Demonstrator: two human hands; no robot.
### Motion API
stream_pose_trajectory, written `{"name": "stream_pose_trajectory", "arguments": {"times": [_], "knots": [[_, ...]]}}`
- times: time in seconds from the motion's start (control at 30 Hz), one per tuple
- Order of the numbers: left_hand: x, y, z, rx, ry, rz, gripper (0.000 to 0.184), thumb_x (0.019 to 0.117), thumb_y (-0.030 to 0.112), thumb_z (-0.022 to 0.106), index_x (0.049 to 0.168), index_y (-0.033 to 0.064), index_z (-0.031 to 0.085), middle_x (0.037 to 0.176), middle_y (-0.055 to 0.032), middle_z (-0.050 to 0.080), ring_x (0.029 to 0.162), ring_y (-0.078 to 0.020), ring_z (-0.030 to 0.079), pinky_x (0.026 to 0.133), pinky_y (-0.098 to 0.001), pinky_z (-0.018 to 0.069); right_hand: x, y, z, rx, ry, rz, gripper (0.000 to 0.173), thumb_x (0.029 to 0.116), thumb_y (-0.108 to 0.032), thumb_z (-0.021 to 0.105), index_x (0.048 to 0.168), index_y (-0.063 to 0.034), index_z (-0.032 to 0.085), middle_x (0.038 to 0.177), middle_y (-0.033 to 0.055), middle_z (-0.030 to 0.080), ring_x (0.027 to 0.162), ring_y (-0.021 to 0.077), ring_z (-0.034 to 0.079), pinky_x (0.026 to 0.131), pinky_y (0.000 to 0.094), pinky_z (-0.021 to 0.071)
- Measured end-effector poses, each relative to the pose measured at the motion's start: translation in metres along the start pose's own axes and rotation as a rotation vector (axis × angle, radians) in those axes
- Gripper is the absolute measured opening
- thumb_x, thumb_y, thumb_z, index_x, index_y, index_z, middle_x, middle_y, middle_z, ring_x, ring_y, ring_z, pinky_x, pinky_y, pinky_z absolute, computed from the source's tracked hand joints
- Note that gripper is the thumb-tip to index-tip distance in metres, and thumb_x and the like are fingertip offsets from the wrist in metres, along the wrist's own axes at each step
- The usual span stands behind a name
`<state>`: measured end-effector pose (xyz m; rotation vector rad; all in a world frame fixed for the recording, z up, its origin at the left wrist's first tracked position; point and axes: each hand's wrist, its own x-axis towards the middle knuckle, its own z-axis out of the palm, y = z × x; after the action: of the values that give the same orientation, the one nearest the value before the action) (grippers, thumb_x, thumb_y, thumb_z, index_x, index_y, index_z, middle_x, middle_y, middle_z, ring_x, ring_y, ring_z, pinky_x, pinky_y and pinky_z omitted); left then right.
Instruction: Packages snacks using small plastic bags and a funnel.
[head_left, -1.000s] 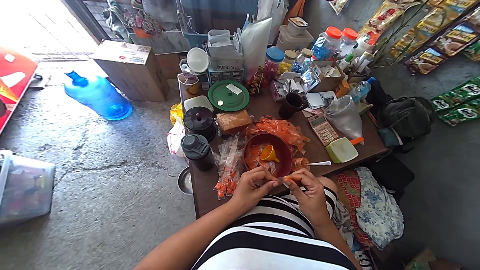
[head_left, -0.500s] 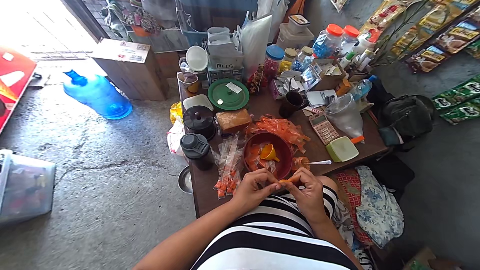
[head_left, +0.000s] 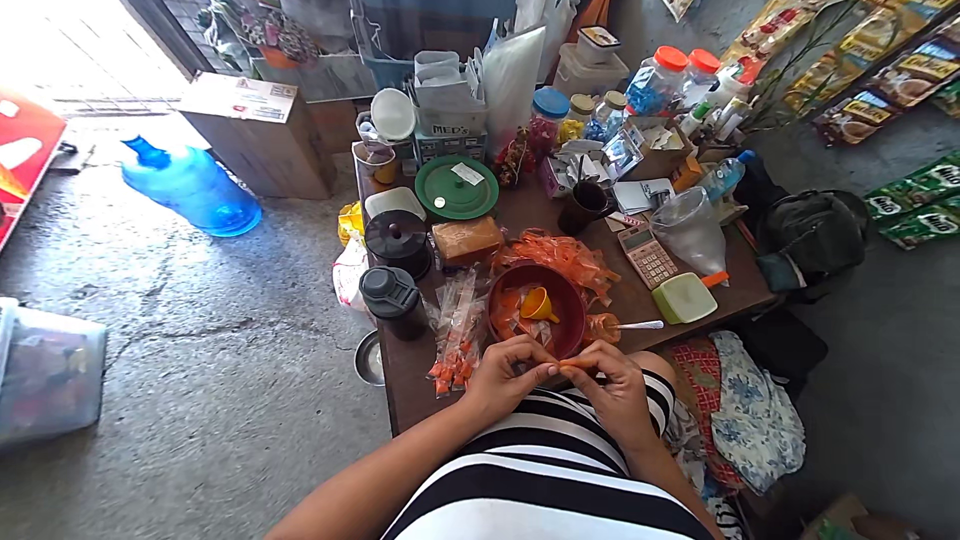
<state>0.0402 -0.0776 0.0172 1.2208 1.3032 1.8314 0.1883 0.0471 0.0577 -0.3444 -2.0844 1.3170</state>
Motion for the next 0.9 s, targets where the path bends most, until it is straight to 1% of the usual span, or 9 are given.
{"name": "stream_pose_trajectory", "arguments": {"times": [0.1, 0.17, 0.3, 0.4, 0.47, 0.57, 0.7, 0.83, 0.9], "knots": [[0.0000, 0.0007, -0.0004, -0.006, -0.040, 0.002, 0.015, 0.0960, 0.011, 0.069, 0.093, -0.0038, 0.072, 0.096, -0.0034, 0.071, 0.095, -0.0003, 0.064, 0.087, -0.0172, 0.0528, 0.0025, 0.0009, 0.0051, -0.010, 0.059, -0.002, 0.016, 0.0884, -0.027, 0.079, 0.085, -0.0132, 0.072, 0.083, -0.0079, 0.062, 0.077, -0.0067, 0.058, 0.070, 0.0070, 0.0500], [-0.0001, 0.0009, -0.0007, -0.007, -0.052, 0.001, 0.016, 0.0962, 0.012, 0.069, 0.093, -0.0037, 0.072, 0.096, -0.0035, 0.070, 0.095, -0.0003, 0.064, 0.086, -0.0169, 0.0528, 0.0033, 0.0008, 0.0072, 0.006, 0.075, 0.006, 0.018, 0.0873, -0.028, 0.081, 0.082, -0.0139, 0.070, 0.082, -0.0085, 0.060, 0.076, -0.0066, 0.057, 0.068, 0.0068, 0.0493], [-0.0003, -0.0005, -0.0009, -0.024, -0.017, -0.001, 0.015, 0.0971, 0.011, 0.068, 0.094, -0.0032, 0.072, 0.097, -0.0026, 0.071, 0.096, -0.0009, 0.065, 0.087, -0.0183, 0.0536, 0.0030, 0.0002, 0.0048, 0.058, 0.006, 0.010, 0.015, 0.0969, -0.025, 0.071, 0.095, -0.0109, 0.075, 0.094, -0.0055, 0.067, 0.080, -0.0048, 0.062, 0.069, 0.0094, 0.0537], [-0.0002, -0.0014, -0.0013, -0.038, 0.026, -0.016, 0.014, 0.0971, 0.011, 0.068, 0.095, -0.0020, 0.073, 0.098, -0.0003, 0.070, 0.095, -0.0001, 0.065, 0.087, -0.0186, 0.0540, 0.0017, 0.0004, 0.0029, 0.078, -0.045, 0.028, 0.020, 0.1025, -0.020, 0.062, 0.106, -0.0062, 0.076, 0.101, -0.0027, 0.066, 0.075, -0.0062, 0.059, 0.065, 0.0087, 0.0526], [0.0002, -0.0013, -0.0019, -0.038, 0.040, -0.020, 0.013, 0.0970, 0.011, 0.069, 0.096, -0.0010, 0.073, 0.098, 0.0008, 0.070, 0.095, 0.0003, 0.064, 0.087, -0.0184, 0.0540, 0.0014, -0.0003, 0.0008, 0.074, -0.068, 0.039, 0.020, 0.1024, -0.016, 0.061, 0.112, -0.0039, 0.075, 0.104, -0.0008, 0.065, 0.076, -0.0057, 0.059, 0.066, 0.0090, 0.0532], [0.0018, -0.0007, -0.0019, -0.029, 0.047, -0.022, 0.012, 0.0963, 0.011, 0.069, 0.095, -0.0002, 0.074, 0.098, 0.0012, 0.071, 0.094, 0.0008, 0.064, 0.085, -0.0175, 0.0537, 0.0019, -0.0021, -0.0009, 0.022, -0.024, 0.031, 0.015, 0.0973, -0.013, 0.068, 0.106, -0.0045, 0.077, 0.102, -0.0006, 0.067, 0.079, -0.0050, 0.061, 0.069, 0.0087, 0.0535], [0.0034, 0.0028, -0.0015, -0.016, 0.018, -0.035, 0.012, 0.0955, 0.010, 0.069, 0.095, -0.0015, 0.074, 0.097, -0.0005, 0.071, 0.094, 0.0000, 0.065, 0.086, -0.0177, 0.0536, 0.0037, -0.0017, 0.0010, -0.004, 0.045, 0.041, 0.013, 0.0906, -0.021, 0.077, 0.093, -0.0084, 0.076, 0.090, -0.0051, 0.066, 0.075, -0.0063, 0.060, 0.066, 0.0079, 0.0520], [0.0031, 0.0034, -0.0007, -0.016, -0.009, -0.015, 0.015, 0.0957, 0.013, 0.070, 0.095, -0.0014, 0.074, 0.096, -0.0013, 0.071, 0.096, -0.0005, 0.065, 0.088, -0.0182, 0.0529, 0.0049, -0.0007, 0.0040, 0.035, 0.088, 0.073, 0.022, 0.0932, -0.035, 0.074, 0.084, -0.0149, 0.068, 0.084, -0.0091, 0.060, 0.071, -0.0068, 0.056, 0.062, 0.0083, 0.0500], [0.0026, 0.0018, -0.0006, -0.015, 0.006, -0.003, 0.015, 0.0962, 0.013, 0.070, 0.095, -0.0015, 0.074, 0.097, -0.0014, 0.071, 0.096, -0.0011, 0.065, 0.089, -0.0191, 0.0534, 0.0049, 0.0011, 0.0025, 0.077, 0.099, 0.076, 0.025, 0.0968, -0.040, 0.069, 0.087, -0.0171, 0.064, 0.085, -0.0101, 0.058, 0.069, -0.0065, 0.054, 0.060, 0.0091, 0.0486]]}}
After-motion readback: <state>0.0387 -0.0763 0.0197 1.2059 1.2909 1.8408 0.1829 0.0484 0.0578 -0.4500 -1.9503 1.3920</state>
